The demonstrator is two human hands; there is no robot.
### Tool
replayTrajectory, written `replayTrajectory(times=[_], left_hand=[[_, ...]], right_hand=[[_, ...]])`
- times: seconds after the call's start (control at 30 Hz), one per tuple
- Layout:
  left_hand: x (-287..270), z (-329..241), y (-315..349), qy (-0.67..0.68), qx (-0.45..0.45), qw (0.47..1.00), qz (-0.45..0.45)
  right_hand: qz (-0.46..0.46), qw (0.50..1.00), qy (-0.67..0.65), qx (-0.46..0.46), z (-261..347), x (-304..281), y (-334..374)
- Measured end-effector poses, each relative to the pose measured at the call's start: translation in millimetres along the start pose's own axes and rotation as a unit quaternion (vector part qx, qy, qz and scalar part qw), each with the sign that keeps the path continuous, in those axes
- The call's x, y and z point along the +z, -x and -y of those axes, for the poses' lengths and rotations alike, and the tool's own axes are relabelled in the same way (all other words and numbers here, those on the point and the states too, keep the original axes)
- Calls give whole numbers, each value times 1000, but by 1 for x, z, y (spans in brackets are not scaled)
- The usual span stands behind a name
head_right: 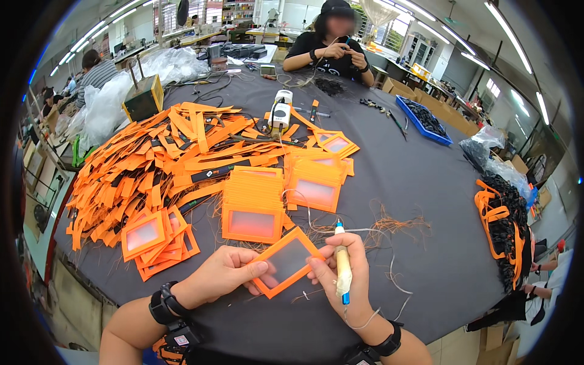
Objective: The person uses a syringe-like tool to apply a substance along the edges of small orange rectangular frames. They handle the frames one by one, applying the substance to the perimeter, and then place the finished items into a stack on the table.
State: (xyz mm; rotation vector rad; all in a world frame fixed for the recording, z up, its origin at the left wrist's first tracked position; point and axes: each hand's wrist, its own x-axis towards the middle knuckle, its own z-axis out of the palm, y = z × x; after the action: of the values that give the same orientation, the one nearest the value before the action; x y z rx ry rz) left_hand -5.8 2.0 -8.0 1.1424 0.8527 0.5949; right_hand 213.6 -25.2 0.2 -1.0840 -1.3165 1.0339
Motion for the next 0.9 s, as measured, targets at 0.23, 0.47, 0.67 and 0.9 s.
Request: replayTrajectory(times=[0.23,0.47,0.67,0.9], left_hand=[[-6,8,-3,109,13,993,-52],[-5,9,-3,144,11,987,-74],[-6,10,-4,144,15,987,-68],[-5,11,-5,144,21,987,-66]], right_hand=[[12,994,-60,-89,-14,-13,-2],[121,965,-231,13,-23,-11,4],[104,959,-245,101,-19,-5,8],[98,958,-236,130,-20,-3,7]])
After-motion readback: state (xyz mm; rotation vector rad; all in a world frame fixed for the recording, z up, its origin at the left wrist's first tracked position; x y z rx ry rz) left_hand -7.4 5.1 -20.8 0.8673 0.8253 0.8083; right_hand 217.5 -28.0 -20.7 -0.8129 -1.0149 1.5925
